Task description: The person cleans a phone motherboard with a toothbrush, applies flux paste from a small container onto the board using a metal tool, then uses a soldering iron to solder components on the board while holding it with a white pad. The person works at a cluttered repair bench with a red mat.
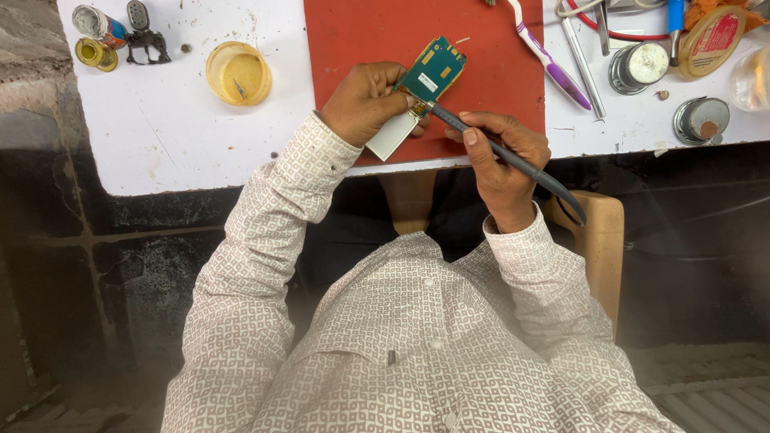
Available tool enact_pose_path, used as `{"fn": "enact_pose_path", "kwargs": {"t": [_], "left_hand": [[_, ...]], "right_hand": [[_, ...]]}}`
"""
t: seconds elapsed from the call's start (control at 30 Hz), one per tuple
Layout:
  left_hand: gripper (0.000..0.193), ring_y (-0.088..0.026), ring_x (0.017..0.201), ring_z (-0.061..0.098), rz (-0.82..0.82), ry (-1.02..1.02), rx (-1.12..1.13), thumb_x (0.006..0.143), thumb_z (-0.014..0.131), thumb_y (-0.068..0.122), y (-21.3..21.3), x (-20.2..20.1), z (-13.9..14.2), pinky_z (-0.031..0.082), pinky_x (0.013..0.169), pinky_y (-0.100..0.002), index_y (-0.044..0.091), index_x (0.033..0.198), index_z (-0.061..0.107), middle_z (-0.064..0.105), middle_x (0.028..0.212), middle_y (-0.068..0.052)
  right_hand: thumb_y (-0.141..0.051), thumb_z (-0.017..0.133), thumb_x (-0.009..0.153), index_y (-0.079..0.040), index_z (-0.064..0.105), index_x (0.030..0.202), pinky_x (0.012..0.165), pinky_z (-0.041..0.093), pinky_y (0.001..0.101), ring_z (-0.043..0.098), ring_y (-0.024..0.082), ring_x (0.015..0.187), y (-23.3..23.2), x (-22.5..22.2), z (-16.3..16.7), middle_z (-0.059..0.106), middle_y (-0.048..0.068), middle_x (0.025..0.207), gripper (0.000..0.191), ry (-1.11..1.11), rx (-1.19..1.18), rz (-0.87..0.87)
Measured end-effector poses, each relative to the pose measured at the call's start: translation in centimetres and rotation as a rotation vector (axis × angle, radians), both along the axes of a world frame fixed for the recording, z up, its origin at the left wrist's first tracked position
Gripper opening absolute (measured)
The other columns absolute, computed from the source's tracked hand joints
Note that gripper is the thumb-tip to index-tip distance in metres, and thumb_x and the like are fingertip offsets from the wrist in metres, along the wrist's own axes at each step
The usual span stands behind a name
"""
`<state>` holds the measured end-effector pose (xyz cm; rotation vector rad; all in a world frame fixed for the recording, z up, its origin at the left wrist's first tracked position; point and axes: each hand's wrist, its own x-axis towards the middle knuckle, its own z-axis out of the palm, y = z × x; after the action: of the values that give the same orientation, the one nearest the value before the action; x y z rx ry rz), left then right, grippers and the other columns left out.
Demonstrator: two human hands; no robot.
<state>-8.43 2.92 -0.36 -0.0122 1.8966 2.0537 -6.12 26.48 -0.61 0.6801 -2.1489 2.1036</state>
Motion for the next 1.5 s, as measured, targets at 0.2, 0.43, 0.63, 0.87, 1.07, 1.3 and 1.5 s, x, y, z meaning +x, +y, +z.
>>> {"fn": "enact_pose_path", "kwargs": {"t": [0.2,0.43,0.63,0.87,1.07,1.3,1.5], "left_hand": [[0.016,-0.019,0.078,0.08,0.002,-0.013,0.006,0.097,0.061,0.007,0.1,0.0,0.2,0.07,0.07,-0.029,-0.005,0.108,0.064,0.076,0.093,-0.017],[0.018,-0.019,0.078,0.08,-0.003,-0.021,0.022,0.098,0.062,0.009,0.0,-0.1,0.2,0.07,0.07,-0.028,-0.005,0.109,0.065,0.076,0.093,-0.016],[0.018,-0.02,0.078,0.08,-0.005,-0.025,0.011,0.097,0.062,0.008,0.0,-0.1,0.1,0.069,0.07,-0.029,-0.005,0.109,0.065,0.076,0.092,-0.017],[0.019,-0.023,0.082,0.08,-0.021,-0.057,0.08,0.097,0.059,0.005,-0.2,-0.4,-0.2,0.07,0.073,-0.033,-0.007,0.11,0.063,0.076,0.092,-0.019],[0.021,-0.022,0.082,0.08,-0.072,-0.044,0.048,0.097,0.058,0.005,-0.1,-1.0,0.2,0.07,0.072,-0.032,-0.007,0.114,0.061,0.076,0.093,-0.019],[0.024,-0.02,0.079,0.076,-0.183,-0.043,-0.229,0.093,0.067,0.01,0.0,-1.2,1.3,0.065,0.071,-0.032,-0.005,0.111,0.068,0.074,0.095,-0.014],[0.032,-0.017,0.089,0.074,-0.266,0.185,-0.495,0.087,0.073,0.015,0.6,-1.7,1.9,0.06,0.082,-0.033,0.001,0.117,0.07,0.076,0.098,-0.008]], "right_hand": [[-0.012,0.068,0.106,0.007,0.069,0.114,0.087,0.066,0.0321,0.078,0.025,0.097,-0.2,0.0,0.0,0.075,0.02,0.103,0.021,0.01,0.004,-0.008],[-0.012,0.068,0.106,0.007,0.068,0.114,0.088,0.066,0.032,0.078,0.025,0.098,-0.3,0.1,0.1,0.075,0.02,0.104,0.021,-0.001,-0.009,-0.008],[-0.011,0.068,0.106,0.008,0.068,0.114,0.087,0.065,0.0316,0.078,0.025,0.098,-0.4,0.2,0.1,0.075,0.02,0.104,0.021,0.0,0.024,-0.028],[-0.016,0.068,0.107,0.006,0.068,0.115,0.089,0.066,0.0344,0.078,0.024,0.095,-0.2,0.4,-0.5,0.076,0.018,0.101,0.024,-0.025,-0.119,-0.13],[-0.021,0.068,0.108,0.003,0.066,0.116,0.082,0.065,0.0343,0.076,0.023,0.088,0.5,0.4,-1.0,0.076,0.016,0.098,0.026,-0.043,-0.266,-0.177],[-0.019,0.067,0.108,0.003,0.065,0.118,0.08,0.064,0.0353,0.075,0.022,0.085,1.6,1.3,-1.4,0.075,0.017,0.098,0.023,-0.023,-0.265,-0.219],[-0.018,0.067,0.108,0.002,0.064,0.12,0.08,0.063,0.0358,0.074,0.022,0.085,2.7,2.2,-1.4,0.074,0.016,0.098,0.024,-0.034,-0.28,-0.243]]}}
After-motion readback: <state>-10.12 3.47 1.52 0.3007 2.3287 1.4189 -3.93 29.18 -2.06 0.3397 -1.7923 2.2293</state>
